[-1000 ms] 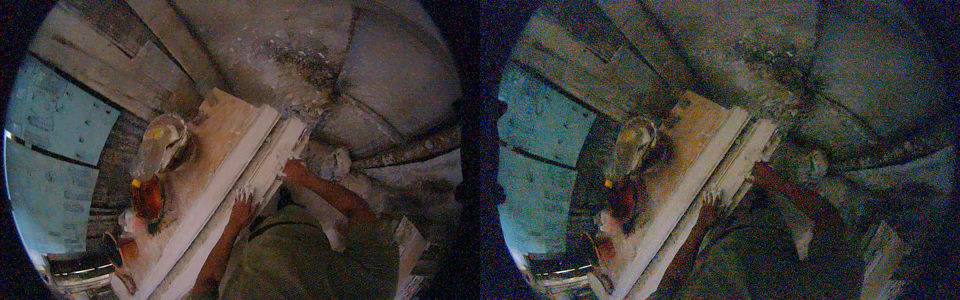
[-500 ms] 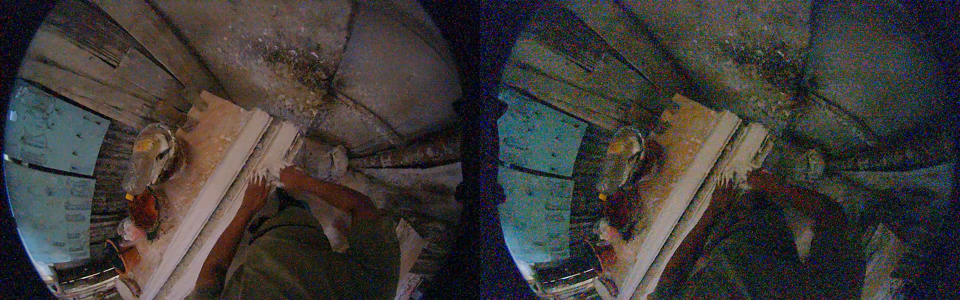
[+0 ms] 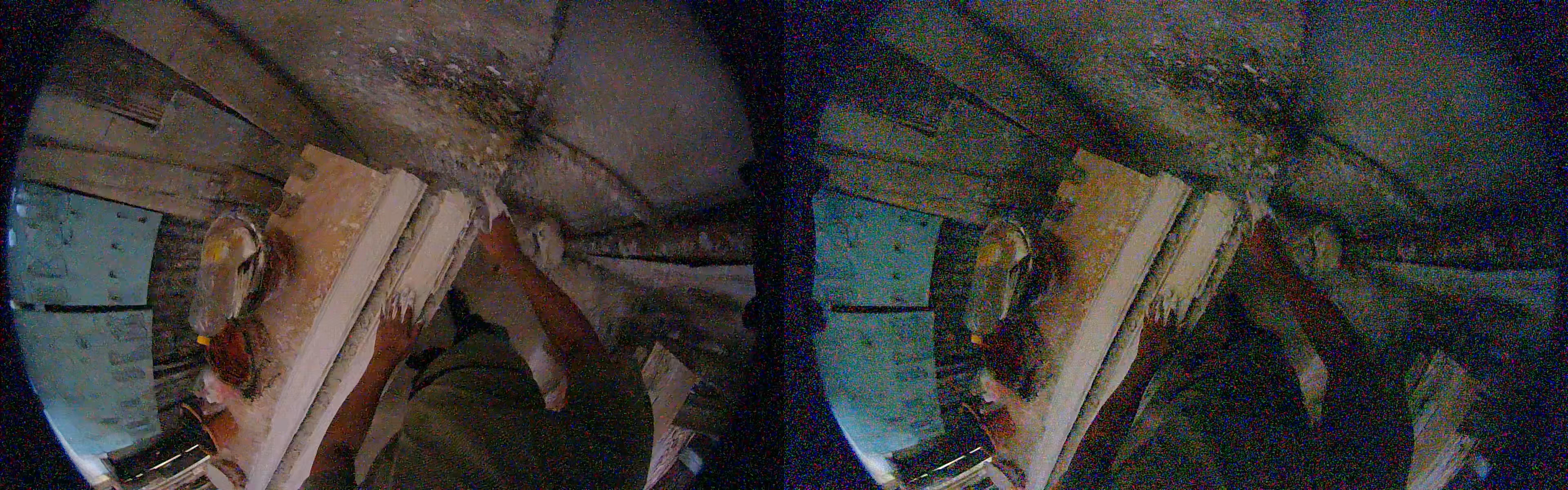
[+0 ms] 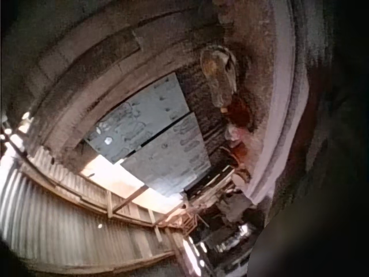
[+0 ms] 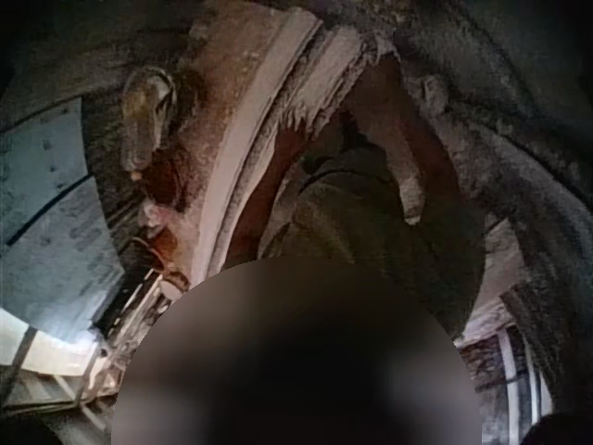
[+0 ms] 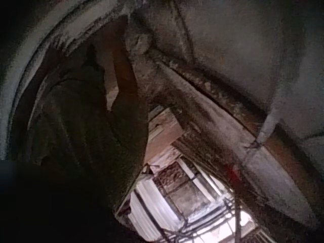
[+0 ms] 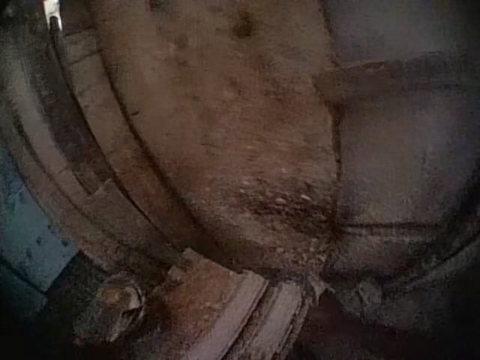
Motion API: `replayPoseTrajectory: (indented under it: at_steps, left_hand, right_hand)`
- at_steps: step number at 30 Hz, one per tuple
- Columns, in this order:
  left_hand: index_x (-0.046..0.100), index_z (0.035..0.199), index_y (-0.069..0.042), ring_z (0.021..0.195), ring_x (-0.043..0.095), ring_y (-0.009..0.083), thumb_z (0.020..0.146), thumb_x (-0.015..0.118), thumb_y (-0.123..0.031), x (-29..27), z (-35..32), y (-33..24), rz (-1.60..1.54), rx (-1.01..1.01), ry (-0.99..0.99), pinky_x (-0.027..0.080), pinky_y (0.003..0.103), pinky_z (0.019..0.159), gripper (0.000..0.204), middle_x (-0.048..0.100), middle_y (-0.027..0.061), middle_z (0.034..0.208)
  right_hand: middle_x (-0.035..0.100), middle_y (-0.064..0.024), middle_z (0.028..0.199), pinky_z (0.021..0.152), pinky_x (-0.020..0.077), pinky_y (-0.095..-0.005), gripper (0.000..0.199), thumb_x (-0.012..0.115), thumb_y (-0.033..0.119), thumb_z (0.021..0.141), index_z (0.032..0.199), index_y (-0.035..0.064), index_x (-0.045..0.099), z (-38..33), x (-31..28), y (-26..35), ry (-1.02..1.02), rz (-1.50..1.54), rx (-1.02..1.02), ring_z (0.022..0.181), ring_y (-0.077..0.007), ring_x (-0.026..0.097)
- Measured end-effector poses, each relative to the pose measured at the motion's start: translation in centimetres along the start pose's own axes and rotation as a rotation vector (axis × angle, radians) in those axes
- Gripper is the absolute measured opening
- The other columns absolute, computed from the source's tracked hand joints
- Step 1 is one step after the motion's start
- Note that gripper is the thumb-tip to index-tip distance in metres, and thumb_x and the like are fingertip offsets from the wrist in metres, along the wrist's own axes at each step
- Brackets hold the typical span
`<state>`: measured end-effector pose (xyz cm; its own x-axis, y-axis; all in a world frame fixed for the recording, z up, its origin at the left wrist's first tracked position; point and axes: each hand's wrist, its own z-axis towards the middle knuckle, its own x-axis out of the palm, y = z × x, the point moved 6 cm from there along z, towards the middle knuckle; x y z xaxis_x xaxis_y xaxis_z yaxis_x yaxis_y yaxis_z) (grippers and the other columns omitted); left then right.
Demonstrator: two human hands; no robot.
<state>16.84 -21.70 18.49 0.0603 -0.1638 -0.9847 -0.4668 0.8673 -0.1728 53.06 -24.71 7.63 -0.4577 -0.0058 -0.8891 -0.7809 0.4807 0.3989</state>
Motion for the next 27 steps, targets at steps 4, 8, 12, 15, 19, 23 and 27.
replayPoseTrajectory:
  at_steps: [4,8,12,15,19,23,27]
  left_hand:
    - [0.044,0.148,0.003,0.148,0.025,0.0475,0.104,0.043,-0.050,1.5,-0.1,0.0,-0.095,-0.110,0.258,0.022,0.060,0.120,0.069,0.030,0.0329,0.157]
    - [0.040,0.149,0.005,0.149,0.022,0.0481,0.103,0.042,-0.052,0.7,2.4,-1.1,-0.154,-0.102,0.186,0.021,0.060,0.120,0.073,0.028,0.0327,0.158]
    - [0.037,0.151,0.005,0.150,0.021,0.0471,0.101,0.041,-0.058,0.3,7.7,-1.2,-0.187,-0.140,0.153,0.017,0.058,0.122,0.080,0.027,0.0315,0.159]
    - [0.034,0.152,0.005,0.150,0.020,0.0462,0.099,0.041,-0.062,-0.5,12.9,-0.2,-0.237,-0.213,0.145,0.015,0.056,0.123,0.086,0.027,0.0306,0.159]
    - [0.030,0.154,0.005,0.151,0.019,0.0446,0.096,0.041,-0.069,-2.3,20.3,0.6,-0.133,-0.166,0.171,0.012,0.056,0.124,0.094,0.026,0.0285,0.161]
    - [0.027,0.156,0.002,0.152,0.021,0.0418,0.092,0.043,-0.075,-3.2,27.1,-0.7,0.076,-0.006,0.163,0.012,0.059,0.123,0.102,0.029,0.0247,0.161]
    - [0.027,0.156,-0.001,0.144,0.038,0.0414,0.088,0.055,-0.071,-2.2,31.7,-0.3,0.036,0.040,0.272,0.020,0.062,0.120,0.101,0.042,0.0257,0.153]
  right_hand:
    - [0.057,-0.0297,0.128,0.101,0.0475,-0.0501,0.074,0.076,0.036,0.079,0.132,-0.0086,0.050,3.3,-1.8,-2.2,0.073,0.171,0.051,0.119,-0.0443,0.057]
    - [0.055,-0.0308,0.133,0.104,0.0467,-0.0490,0.079,0.078,0.036,0.079,0.136,-0.0093,0.048,4.5,-1.6,-3.9,0.068,0.187,0.173,0.122,-0.0451,0.056]
    - [0.053,-0.0303,0.137,0.105,0.0462,-0.0489,0.079,0.077,0.044,0.082,0.136,-0.0074,0.049,5.8,-1.8,-5.9,-0.006,0.330,0.207,0.124,-0.0443,0.055]
    - [0.055,-0.0294,0.133,0.102,0.0471,-0.0492,0.076,0.075,0.047,0.083,0.132,-0.0067,0.052,7.2,-2.6,-6.1,-0.003,0.282,0.105,0.121,-0.0444,0.057]
    - [0.059,-0.0276,0.122,0.096,0.0489,-0.0489,0.068,0.071,0.047,0.086,0.125,-0.0064,0.054,8.9,-3.6,-5.3,0.133,0.194,0.077,0.113,-0.0421,0.060]
    - [0.061,-0.0250,0.111,0.090,0.0503,-0.0507,0.063,0.070,0.045,0.087,0.121,-0.0060,0.055,11.5,-5.6,-3.3,0.028,0.322,-0.081,0.104,-0.0385,0.063]
    - [0.062,-0.0250,0.111,0.091,0.0507,-0.0506,0.061,0.069,0.045,0.088,0.120,-0.0061,0.056,13.2,-4.7,-3.5,0.148,0.255,-0.081,0.104,-0.0382,0.063]
